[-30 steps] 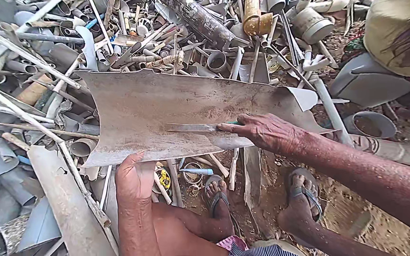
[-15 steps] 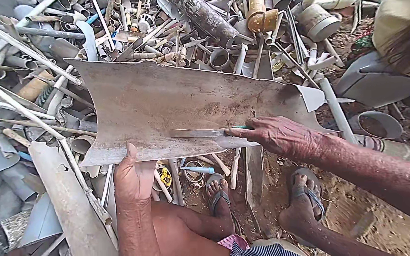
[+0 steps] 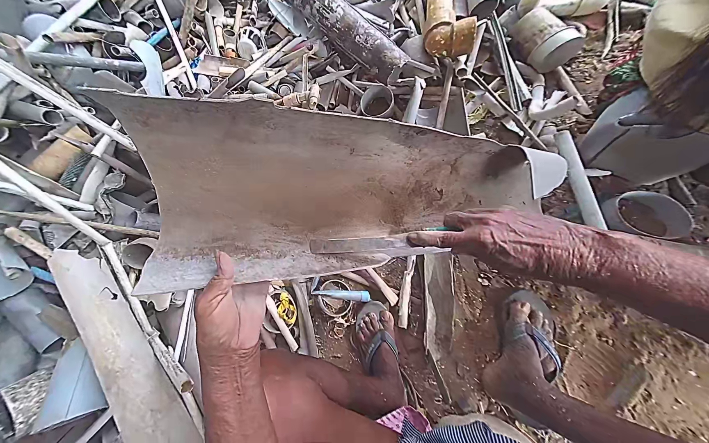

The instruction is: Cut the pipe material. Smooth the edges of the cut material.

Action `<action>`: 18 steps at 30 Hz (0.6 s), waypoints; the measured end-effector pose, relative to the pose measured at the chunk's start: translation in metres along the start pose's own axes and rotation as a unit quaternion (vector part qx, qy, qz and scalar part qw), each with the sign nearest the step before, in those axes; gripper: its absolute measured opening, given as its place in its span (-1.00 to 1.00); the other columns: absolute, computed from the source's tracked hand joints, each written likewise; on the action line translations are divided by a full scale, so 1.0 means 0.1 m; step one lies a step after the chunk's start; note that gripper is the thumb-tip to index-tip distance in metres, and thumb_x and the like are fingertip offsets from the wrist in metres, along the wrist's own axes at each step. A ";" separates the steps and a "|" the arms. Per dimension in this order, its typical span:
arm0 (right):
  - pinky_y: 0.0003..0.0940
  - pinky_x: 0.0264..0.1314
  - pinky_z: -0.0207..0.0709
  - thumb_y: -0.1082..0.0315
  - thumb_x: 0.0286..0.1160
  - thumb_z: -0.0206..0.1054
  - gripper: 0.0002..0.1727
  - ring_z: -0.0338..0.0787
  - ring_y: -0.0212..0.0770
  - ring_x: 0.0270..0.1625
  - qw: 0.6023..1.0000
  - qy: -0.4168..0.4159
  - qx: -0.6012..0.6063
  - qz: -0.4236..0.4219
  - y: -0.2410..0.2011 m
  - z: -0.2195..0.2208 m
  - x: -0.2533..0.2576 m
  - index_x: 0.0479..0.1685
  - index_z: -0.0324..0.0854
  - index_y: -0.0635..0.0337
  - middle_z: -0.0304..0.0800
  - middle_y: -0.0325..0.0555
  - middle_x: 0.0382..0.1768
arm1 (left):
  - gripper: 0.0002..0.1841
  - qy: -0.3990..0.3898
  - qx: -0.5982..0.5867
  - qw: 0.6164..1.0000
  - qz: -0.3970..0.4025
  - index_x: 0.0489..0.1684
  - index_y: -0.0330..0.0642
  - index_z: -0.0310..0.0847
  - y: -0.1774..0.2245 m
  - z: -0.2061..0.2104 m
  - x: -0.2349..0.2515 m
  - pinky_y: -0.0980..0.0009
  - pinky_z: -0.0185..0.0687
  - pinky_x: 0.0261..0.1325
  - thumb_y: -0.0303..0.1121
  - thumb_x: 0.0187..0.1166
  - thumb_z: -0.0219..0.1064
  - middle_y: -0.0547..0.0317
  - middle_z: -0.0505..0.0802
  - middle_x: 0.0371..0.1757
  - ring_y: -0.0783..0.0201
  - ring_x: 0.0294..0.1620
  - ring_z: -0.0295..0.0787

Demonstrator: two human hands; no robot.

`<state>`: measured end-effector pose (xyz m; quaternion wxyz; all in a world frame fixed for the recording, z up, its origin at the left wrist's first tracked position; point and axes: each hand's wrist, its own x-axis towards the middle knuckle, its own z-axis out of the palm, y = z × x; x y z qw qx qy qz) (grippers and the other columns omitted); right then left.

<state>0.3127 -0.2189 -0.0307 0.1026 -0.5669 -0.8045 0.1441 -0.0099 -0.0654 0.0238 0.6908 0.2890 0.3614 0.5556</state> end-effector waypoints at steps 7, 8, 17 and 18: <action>-0.05 -0.41 0.64 0.41 0.46 0.41 -0.26 0.79 0.02 -0.36 0.996 -0.059 -0.028 0.053 0.36 -0.05 -0.82 0.67 0.50 -0.45 0.74 -0.01 -0.30 | -0.66 -0.013 -0.001 1.000 0.005 0.16 -0.12 0.50 -0.03 -0.03 0.02 0.00 0.81 0.22 -0.38 0.87 -0.26 0.06 0.88 0.05 0.11 0.16 0.87; -0.10 -0.44 0.60 0.43 0.46 0.38 -0.27 0.76 -0.01 -0.39 0.998 -0.045 -0.025 0.041 0.30 -0.05 -0.67 0.67 0.50 -0.45 0.72 -0.03 -0.32 | -0.66 -0.017 0.002 1.000 0.007 0.16 -0.11 0.50 -0.03 -0.01 0.02 0.01 0.82 0.22 -0.37 0.87 -0.26 0.08 0.88 0.05 0.12 0.16 0.87; -0.01 -0.41 0.63 0.45 0.54 0.31 -0.30 0.78 0.06 -0.35 0.998 -0.053 0.014 0.040 0.09 0.00 -0.41 0.67 0.49 -0.45 0.74 0.02 -0.25 | -0.66 -0.010 -0.011 1.000 -0.009 0.22 -0.15 0.49 0.00 -0.09 0.03 -0.02 0.79 0.26 -0.39 0.86 -0.25 0.01 0.86 0.11 0.07 0.20 0.85; 0.09 -0.41 0.65 0.49 0.50 0.31 -0.27 0.80 0.13 -0.35 0.996 -0.060 0.011 0.060 0.20 0.01 -0.69 0.66 0.50 -0.42 0.76 0.08 -0.25 | -0.67 -0.012 -0.013 1.000 -0.010 0.21 -0.15 0.50 0.00 -0.10 0.03 -0.02 0.80 0.25 -0.42 0.85 -0.23 0.01 0.87 0.10 0.07 0.19 0.86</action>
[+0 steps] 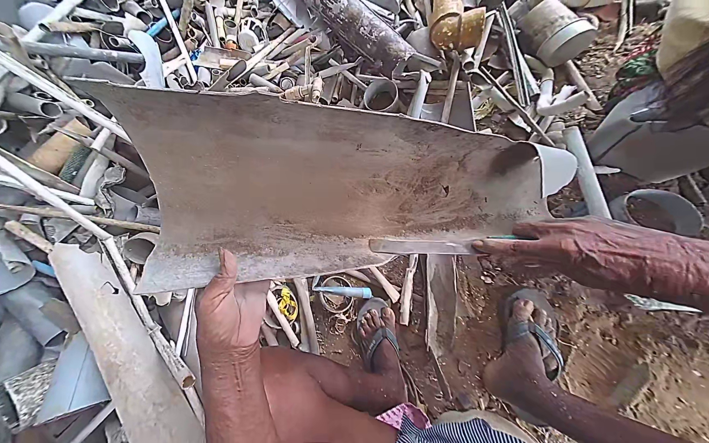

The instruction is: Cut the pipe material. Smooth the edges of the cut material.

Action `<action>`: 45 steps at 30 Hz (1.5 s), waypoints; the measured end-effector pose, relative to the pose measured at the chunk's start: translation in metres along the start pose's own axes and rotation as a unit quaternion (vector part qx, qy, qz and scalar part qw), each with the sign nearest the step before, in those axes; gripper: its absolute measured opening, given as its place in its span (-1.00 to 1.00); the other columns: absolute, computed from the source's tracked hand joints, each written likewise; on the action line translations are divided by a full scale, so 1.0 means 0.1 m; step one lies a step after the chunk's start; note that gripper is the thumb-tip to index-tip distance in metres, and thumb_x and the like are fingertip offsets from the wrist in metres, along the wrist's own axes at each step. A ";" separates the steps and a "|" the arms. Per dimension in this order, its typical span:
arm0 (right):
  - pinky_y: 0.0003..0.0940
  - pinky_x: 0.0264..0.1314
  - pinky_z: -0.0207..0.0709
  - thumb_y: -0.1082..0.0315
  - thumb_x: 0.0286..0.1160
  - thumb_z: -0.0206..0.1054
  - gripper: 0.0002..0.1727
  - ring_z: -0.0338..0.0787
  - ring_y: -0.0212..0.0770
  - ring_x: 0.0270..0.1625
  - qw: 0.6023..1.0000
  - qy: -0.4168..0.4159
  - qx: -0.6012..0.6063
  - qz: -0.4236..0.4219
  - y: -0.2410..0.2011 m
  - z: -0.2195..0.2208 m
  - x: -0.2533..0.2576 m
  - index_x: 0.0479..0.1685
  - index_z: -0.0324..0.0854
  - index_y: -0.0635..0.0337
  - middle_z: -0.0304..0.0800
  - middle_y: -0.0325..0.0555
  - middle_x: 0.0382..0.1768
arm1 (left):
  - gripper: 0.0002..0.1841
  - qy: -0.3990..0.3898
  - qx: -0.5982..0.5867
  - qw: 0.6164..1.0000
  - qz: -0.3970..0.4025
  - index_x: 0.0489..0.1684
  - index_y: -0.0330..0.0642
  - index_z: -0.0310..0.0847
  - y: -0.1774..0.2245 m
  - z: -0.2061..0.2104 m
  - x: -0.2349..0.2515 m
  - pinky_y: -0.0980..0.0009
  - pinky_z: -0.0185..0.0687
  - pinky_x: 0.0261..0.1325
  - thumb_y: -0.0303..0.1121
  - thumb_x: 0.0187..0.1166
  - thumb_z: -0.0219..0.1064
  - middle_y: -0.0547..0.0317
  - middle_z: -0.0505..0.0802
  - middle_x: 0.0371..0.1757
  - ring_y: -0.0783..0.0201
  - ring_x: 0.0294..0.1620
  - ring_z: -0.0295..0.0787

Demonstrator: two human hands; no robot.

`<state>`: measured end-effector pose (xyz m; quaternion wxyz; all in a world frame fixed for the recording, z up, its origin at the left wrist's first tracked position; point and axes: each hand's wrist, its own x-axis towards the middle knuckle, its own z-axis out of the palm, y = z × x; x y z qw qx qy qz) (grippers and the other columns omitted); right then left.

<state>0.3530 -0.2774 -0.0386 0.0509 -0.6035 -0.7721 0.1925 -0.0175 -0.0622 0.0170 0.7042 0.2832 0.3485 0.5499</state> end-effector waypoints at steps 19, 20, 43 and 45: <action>0.18 -0.40 0.53 -0.04 0.61 0.13 -0.42 0.74 0.21 -0.45 0.947 0.096 0.177 0.251 -0.45 0.52 -0.51 -0.03 0.66 0.43 0.69 0.21 -0.48 | -0.64 -0.001 0.000 0.996 0.091 0.16 -0.12 0.45 -0.10 0.26 -0.03 0.07 0.76 0.28 -0.35 0.88 -0.33 0.13 0.86 0.04 0.17 0.19 0.84; 0.16 -0.37 0.52 0.05 0.61 0.22 -0.49 0.72 0.20 -0.44 0.939 0.083 0.198 0.268 -0.52 0.49 -0.49 -0.01 0.64 0.46 0.67 0.22 -0.48 | -0.63 -0.001 -0.009 0.994 0.105 0.17 -0.12 0.45 -0.13 0.30 -0.04 0.07 0.75 0.30 -0.34 0.88 -0.34 0.13 0.86 0.05 0.17 0.20 0.83; 0.09 -0.04 0.56 0.08 0.90 -0.05 -0.59 0.77 0.15 -0.15 0.903 -0.080 0.299 0.296 -1.39 -0.06 0.08 0.29 0.53 0.19 0.69 0.14 -0.28 | -0.39 0.077 0.063 0.946 0.309 0.82 -0.15 -0.18 -0.37 0.68 -0.11 0.16 0.41 0.61 -0.04 0.87 -0.57 0.09 0.48 0.62 0.24 0.63 0.43; 0.08 -0.11 0.56 0.06 0.88 -0.06 -0.59 0.77 0.14 -0.20 0.912 -0.062 0.285 0.289 -1.46 -0.06 0.16 0.28 0.51 0.17 0.68 0.10 -0.34 | -0.38 0.080 0.061 0.951 0.292 0.84 -0.15 -0.20 -0.36 0.69 -0.12 0.15 0.34 0.66 -0.04 0.87 -0.58 0.08 0.42 0.68 0.23 0.68 0.36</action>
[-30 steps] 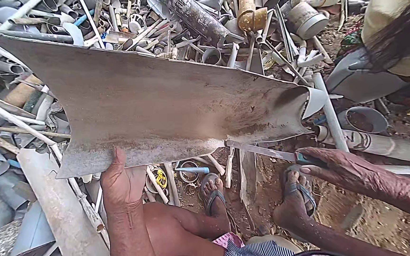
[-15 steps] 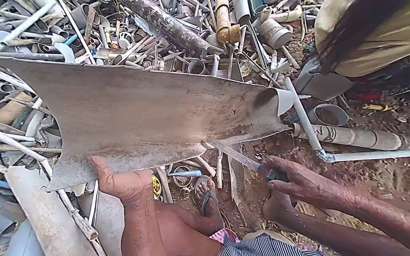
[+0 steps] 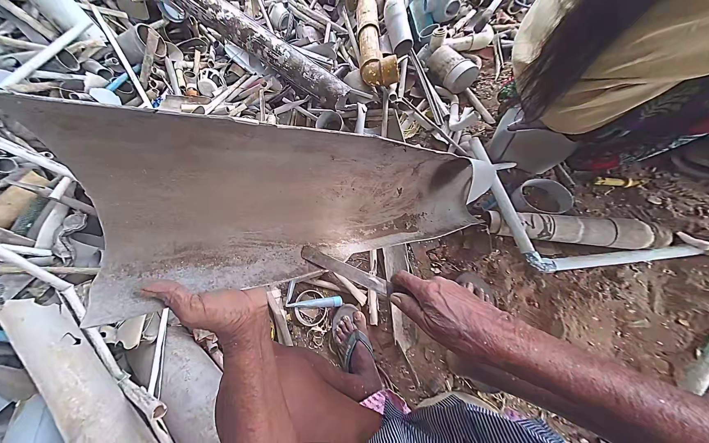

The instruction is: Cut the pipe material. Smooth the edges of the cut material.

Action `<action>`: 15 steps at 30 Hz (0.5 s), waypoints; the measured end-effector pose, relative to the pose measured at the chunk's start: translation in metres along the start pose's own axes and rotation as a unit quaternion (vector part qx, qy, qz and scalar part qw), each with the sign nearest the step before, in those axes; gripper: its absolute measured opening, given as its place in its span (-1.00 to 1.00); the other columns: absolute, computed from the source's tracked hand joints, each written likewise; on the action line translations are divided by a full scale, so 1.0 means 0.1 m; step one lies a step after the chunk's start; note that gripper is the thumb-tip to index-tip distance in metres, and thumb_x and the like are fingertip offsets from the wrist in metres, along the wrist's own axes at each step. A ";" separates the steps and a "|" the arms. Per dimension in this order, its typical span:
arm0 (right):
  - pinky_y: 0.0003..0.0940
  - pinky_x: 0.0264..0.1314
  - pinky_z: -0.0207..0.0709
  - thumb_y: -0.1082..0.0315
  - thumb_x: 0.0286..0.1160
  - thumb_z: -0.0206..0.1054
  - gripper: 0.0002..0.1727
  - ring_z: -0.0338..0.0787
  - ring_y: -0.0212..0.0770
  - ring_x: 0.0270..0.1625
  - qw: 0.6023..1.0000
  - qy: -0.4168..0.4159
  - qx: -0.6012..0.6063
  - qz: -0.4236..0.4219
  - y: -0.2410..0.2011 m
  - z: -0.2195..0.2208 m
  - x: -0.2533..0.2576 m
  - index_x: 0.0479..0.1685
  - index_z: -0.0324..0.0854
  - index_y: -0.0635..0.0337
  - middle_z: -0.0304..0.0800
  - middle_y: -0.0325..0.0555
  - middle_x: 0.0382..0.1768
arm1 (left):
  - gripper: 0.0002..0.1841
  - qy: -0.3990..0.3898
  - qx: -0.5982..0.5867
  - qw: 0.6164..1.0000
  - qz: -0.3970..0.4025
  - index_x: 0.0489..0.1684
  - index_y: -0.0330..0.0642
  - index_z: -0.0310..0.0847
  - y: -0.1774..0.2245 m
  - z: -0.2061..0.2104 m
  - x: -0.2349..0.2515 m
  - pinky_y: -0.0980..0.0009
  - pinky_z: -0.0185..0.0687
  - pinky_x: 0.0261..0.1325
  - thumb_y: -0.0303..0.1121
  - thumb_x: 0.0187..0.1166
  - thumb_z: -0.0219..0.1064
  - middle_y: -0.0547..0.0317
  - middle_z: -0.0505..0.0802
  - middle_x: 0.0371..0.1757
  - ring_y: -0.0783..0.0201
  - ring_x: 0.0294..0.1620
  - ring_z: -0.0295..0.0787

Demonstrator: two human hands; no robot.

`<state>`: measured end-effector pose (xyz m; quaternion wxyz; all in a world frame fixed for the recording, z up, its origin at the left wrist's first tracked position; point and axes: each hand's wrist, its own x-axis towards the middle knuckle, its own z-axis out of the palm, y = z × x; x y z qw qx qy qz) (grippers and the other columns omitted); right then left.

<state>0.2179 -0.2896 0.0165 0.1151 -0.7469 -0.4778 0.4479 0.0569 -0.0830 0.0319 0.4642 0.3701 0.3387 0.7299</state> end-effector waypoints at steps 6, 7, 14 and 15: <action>0.20 0.04 0.56 0.04 0.88 -0.03 -0.54 0.79 0.25 -0.04 0.993 0.010 -0.038 0.114 0.49 0.01 -0.10 0.27 0.52 0.27 0.73 0.24 -0.21 | -0.41 0.017 0.008 1.000 -0.013 0.82 -0.15 -0.13 -0.03 -0.03 0.00 0.17 0.35 0.66 -0.13 0.87 -0.55 0.07 0.45 0.65 0.25 0.66 0.39; 0.19 0.02 0.56 0.03 0.88 -0.05 -0.54 0.79 0.25 -0.05 0.993 0.003 -0.048 0.105 0.42 0.05 -0.10 0.20 0.53 0.26 0.72 0.22 -0.24 | -0.42 0.016 0.011 1.000 -0.012 0.82 -0.16 -0.12 -0.03 -0.03 -0.01 0.17 0.34 0.66 -0.14 0.88 -0.54 0.07 0.45 0.65 0.26 0.65 0.39; 0.17 -0.10 0.57 0.01 0.88 -0.09 -0.53 0.81 0.28 -0.14 0.993 0.009 -0.112 0.028 0.03 0.07 -0.04 0.09 0.52 0.27 0.70 0.20 -0.35 | -0.42 0.031 0.026 0.999 -0.033 0.80 -0.20 -0.06 0.00 -0.02 -0.02 0.15 0.35 0.66 -0.15 0.88 -0.52 0.04 0.46 0.64 0.24 0.65 0.40; 0.18 -0.10 0.58 0.01 0.87 -0.08 -0.52 0.82 0.29 -0.14 0.992 0.018 -0.118 0.045 0.17 0.08 -0.06 0.10 0.52 0.28 0.71 0.21 -0.35 | -0.43 0.036 0.023 0.998 -0.034 0.79 -0.19 -0.03 0.00 -0.02 -0.02 0.15 0.38 0.64 -0.16 0.88 -0.51 0.05 0.49 0.61 0.24 0.63 0.42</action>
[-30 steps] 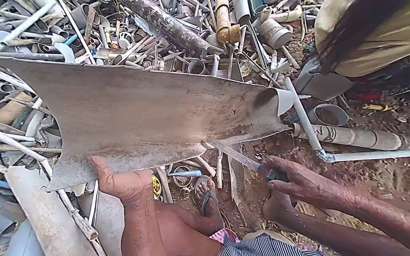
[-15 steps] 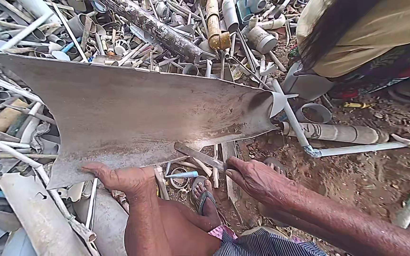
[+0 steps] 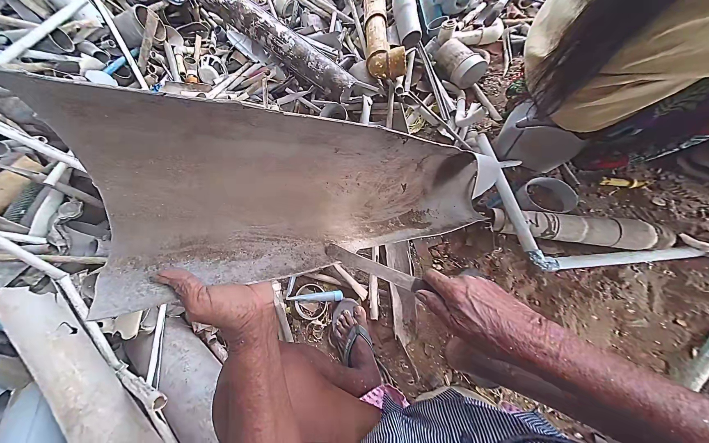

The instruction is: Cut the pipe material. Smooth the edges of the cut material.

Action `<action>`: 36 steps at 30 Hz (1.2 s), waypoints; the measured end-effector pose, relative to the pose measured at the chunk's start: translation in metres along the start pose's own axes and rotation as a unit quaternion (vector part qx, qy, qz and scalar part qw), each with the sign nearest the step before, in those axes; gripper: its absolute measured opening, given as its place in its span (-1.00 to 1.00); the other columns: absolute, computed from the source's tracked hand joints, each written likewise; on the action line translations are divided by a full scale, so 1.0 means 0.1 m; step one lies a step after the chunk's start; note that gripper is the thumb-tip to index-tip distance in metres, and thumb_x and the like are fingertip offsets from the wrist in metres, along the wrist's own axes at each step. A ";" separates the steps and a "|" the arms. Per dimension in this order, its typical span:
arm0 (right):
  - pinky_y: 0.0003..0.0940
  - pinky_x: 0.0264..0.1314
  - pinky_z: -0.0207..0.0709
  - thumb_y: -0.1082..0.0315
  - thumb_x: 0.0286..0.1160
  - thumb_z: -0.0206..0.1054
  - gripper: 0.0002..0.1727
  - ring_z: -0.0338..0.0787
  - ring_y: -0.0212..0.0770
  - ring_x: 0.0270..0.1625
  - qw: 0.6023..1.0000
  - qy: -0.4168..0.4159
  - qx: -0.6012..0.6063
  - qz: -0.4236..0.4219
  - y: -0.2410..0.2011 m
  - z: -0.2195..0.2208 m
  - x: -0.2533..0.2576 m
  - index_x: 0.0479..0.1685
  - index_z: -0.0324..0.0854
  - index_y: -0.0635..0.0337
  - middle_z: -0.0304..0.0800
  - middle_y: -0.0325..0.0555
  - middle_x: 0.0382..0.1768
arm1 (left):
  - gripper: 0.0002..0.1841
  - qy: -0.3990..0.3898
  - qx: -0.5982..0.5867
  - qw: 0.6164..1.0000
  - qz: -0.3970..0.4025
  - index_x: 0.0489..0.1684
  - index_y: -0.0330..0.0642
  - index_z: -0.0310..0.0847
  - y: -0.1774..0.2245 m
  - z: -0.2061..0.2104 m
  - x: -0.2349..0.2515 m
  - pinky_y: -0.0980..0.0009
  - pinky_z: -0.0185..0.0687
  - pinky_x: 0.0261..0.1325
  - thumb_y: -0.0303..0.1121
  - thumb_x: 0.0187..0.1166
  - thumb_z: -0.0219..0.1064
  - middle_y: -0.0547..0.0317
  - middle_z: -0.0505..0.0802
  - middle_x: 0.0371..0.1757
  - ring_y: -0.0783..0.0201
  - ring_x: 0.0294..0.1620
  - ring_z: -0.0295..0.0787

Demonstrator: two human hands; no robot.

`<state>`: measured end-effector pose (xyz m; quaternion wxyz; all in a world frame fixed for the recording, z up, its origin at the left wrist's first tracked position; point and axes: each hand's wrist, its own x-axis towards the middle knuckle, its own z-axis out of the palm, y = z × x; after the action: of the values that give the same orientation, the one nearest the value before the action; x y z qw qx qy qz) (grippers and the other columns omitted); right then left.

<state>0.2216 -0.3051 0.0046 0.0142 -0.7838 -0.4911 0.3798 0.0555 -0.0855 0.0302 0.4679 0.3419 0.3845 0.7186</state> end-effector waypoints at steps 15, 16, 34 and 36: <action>0.11 -0.06 0.61 -0.02 0.71 0.25 -0.44 0.79 0.19 -0.17 0.993 -0.005 0.112 -0.042 0.02 0.20 -0.02 0.32 0.45 0.34 0.71 0.17 -0.29 | -0.43 -0.007 0.015 1.000 0.015 0.77 -0.21 -0.03 0.01 0.03 -0.06 0.22 0.36 0.64 -0.17 0.87 -0.50 0.08 0.48 0.60 0.28 0.61 0.42; 0.12 -0.02 0.62 0.06 0.66 0.32 -0.45 0.80 0.21 -0.14 0.992 0.004 0.120 -0.044 0.01 0.23 -0.02 0.35 0.42 0.36 0.73 0.20 -0.24 | -0.43 -0.006 0.020 1.000 0.017 0.77 -0.22 -0.03 0.02 0.03 -0.06 0.22 0.36 0.64 -0.18 0.87 -0.50 0.08 0.48 0.60 0.28 0.62 0.42; -0.50 -0.66 0.60 0.05 0.79 -0.10 -0.69 0.68 -0.34 -0.66 0.750 -0.157 0.640 -0.058 0.51 0.53 0.04 0.01 0.49 -0.04 0.74 -0.21 -0.42 | -0.43 -0.041 -0.006 0.998 0.037 0.70 -0.19 0.03 -0.05 0.02 0.03 0.09 0.46 0.58 -0.14 0.86 -0.55 0.05 0.57 0.51 0.20 0.56 0.51; -0.40 -0.61 0.69 0.00 0.76 -0.09 -0.62 0.74 -0.26 -0.62 0.723 -0.172 0.668 -0.040 0.55 0.52 0.04 -0.02 0.57 0.00 0.76 -0.13 -0.40 | -0.44 -0.036 -0.005 0.999 0.038 0.69 -0.20 0.05 -0.05 0.02 0.02 0.08 0.47 0.57 -0.15 0.86 -0.54 0.04 0.59 0.49 0.19 0.54 0.53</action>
<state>0.2321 -0.3488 -0.0565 0.4650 -0.4724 -0.1345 0.7366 0.0587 -0.0814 0.0275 0.4554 0.3801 0.3504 0.7248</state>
